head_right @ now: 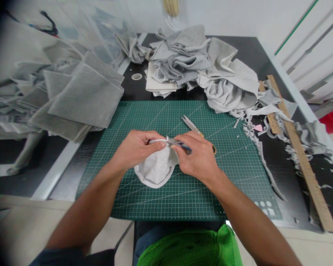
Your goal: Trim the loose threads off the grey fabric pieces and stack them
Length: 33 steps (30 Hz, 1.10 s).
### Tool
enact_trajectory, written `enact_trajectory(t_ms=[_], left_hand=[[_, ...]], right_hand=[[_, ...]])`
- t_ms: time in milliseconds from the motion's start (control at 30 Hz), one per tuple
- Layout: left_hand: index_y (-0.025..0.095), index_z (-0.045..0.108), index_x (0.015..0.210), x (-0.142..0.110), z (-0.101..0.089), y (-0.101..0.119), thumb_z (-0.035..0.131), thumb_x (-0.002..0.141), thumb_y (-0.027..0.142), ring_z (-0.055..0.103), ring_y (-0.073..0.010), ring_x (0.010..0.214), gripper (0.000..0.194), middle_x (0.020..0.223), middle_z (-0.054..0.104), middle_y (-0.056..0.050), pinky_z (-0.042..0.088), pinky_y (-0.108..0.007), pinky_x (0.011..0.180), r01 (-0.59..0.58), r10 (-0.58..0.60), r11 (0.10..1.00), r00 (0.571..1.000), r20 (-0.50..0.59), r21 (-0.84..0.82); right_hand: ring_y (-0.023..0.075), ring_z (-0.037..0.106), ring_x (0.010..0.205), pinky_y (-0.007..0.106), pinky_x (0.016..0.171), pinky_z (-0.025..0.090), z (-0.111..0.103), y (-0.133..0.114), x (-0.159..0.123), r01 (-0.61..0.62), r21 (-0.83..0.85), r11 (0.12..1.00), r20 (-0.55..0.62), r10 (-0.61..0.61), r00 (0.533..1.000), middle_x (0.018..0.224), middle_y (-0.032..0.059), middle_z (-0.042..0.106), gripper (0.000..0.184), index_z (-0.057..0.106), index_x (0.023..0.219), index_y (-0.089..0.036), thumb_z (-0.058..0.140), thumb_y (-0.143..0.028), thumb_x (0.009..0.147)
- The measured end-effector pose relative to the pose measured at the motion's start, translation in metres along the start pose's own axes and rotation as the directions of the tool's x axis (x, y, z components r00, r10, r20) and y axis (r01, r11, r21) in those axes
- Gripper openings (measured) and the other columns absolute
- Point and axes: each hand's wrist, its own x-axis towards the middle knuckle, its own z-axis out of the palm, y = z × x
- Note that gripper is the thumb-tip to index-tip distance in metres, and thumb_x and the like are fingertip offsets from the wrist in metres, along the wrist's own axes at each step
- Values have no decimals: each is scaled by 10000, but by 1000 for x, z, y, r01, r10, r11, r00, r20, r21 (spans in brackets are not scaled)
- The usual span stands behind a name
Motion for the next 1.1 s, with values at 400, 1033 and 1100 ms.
enact_trajectory(t_ms=[400, 1033, 1100], left_hand=[[185, 815, 921, 1, 2, -1, 715, 884, 335, 706, -149, 782, 185, 876, 797, -26, 531, -234, 718, -22, 21, 998, 1000, 10, 54], [187, 820, 906, 0, 5, -2, 726, 865, 310, 699, -143, 761, 161, 866, 796, -15, 515, -235, 681, -3, 2, 994, 1000, 6, 107], [186, 820, 908, 0, 6, -2, 725, 862, 307, 702, -147, 768, 160, 863, 795, -16, 514, -234, 675, -1, 1, 995, 1000, 1, 96]], right_hand=[[215, 703, 887, 391, 824, 584, 1, -1, 0, 31, -3, 1000, 7, -31, 999, 966, 67, 754, 161, 747, 1052, -208, 691, -281, 919], [216, 721, 905, 374, 834, 599, 3, 1, -3, 82, -8, 997, 12, -81, 997, 965, 81, 763, 149, 756, 1053, -191, 677, -233, 934], [213, 723, 913, 369, 836, 601, 3, 1, -3, 92, -5, 996, 10, -92, 996, 971, 78, 764, 152, 755, 1060, -198, 673, -225, 935]])
